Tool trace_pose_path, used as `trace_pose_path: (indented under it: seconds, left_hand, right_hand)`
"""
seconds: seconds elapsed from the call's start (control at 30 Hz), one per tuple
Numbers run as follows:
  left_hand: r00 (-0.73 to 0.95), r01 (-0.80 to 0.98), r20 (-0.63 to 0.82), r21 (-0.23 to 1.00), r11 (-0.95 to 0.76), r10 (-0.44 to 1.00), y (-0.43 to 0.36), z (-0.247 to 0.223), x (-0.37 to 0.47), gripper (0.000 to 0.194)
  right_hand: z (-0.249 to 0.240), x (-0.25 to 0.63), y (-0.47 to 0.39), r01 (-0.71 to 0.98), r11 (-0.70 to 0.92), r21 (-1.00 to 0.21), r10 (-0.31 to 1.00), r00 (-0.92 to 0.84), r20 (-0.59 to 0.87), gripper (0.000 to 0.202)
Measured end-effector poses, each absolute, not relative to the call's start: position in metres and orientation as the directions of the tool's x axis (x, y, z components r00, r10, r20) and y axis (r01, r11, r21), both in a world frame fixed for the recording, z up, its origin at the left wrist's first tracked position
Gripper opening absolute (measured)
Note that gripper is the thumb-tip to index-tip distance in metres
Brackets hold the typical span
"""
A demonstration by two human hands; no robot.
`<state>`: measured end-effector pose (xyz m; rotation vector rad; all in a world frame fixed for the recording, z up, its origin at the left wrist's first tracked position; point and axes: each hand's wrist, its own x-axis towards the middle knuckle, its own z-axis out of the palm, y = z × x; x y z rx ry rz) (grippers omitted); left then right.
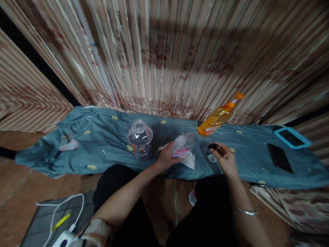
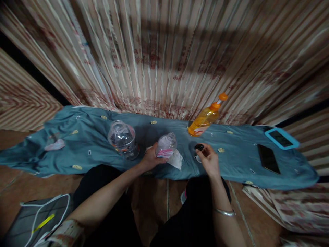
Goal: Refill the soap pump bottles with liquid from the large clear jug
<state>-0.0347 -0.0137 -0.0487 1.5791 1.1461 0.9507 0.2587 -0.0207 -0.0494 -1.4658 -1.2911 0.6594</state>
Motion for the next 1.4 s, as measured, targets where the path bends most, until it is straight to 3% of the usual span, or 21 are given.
trace_pose_path:
  seconds: [0.2,0.37,0.57,0.73,0.97,1.2,1.4]
  left_hand:
    - [0.266,0.262,0.088,0.952,-0.16,0.96,-0.014,-0.046,-0.035,0.058]
    - [0.263,0.25,0.103,0.953,-0.171,0.959,-0.015,-0.046,-0.034,0.056]
    - [0.25,0.272,0.09,0.949,-0.159,0.964,-0.014,-0.047,-0.034,0.058]
    - [0.259,0.288,0.079,0.945,-0.155,0.963,-0.015,-0.045,-0.035,0.06]
    - [0.264,0.24,0.074,0.961,-0.14,0.962,-0.018,-0.041,-0.034,0.086]
    - [0.272,0.174,0.093,0.974,-0.144,0.958,-0.018,-0.051,-0.032,0.125]
    - [0.312,0.168,0.167,0.959,-0.227,0.935,-0.02,-0.059,-0.036,0.12]
  right_hand:
    - [-0.085,0.272,-0.029,0.591,-0.029,-0.806,0.931,0.31,0.194,0.033]
    - [-0.094,0.269,-0.029,0.748,-0.007,-0.663,0.932,0.245,0.266,0.033]
    - [-0.099,0.263,-0.015,0.823,0.07,-0.564,0.92,0.166,0.356,0.037]
    - [-0.097,0.257,-0.013,0.825,0.096,-0.558,0.901,0.166,0.401,0.038]
    - [-0.063,0.235,-0.046,0.723,0.179,-0.668,0.863,0.211,0.46,0.048]
    - [-0.059,0.155,-0.073,0.349,0.316,-0.883,0.941,0.008,0.34,0.052]
    - [-0.07,0.137,-0.053,0.206,0.269,-0.941,0.963,-0.09,0.256,0.043]
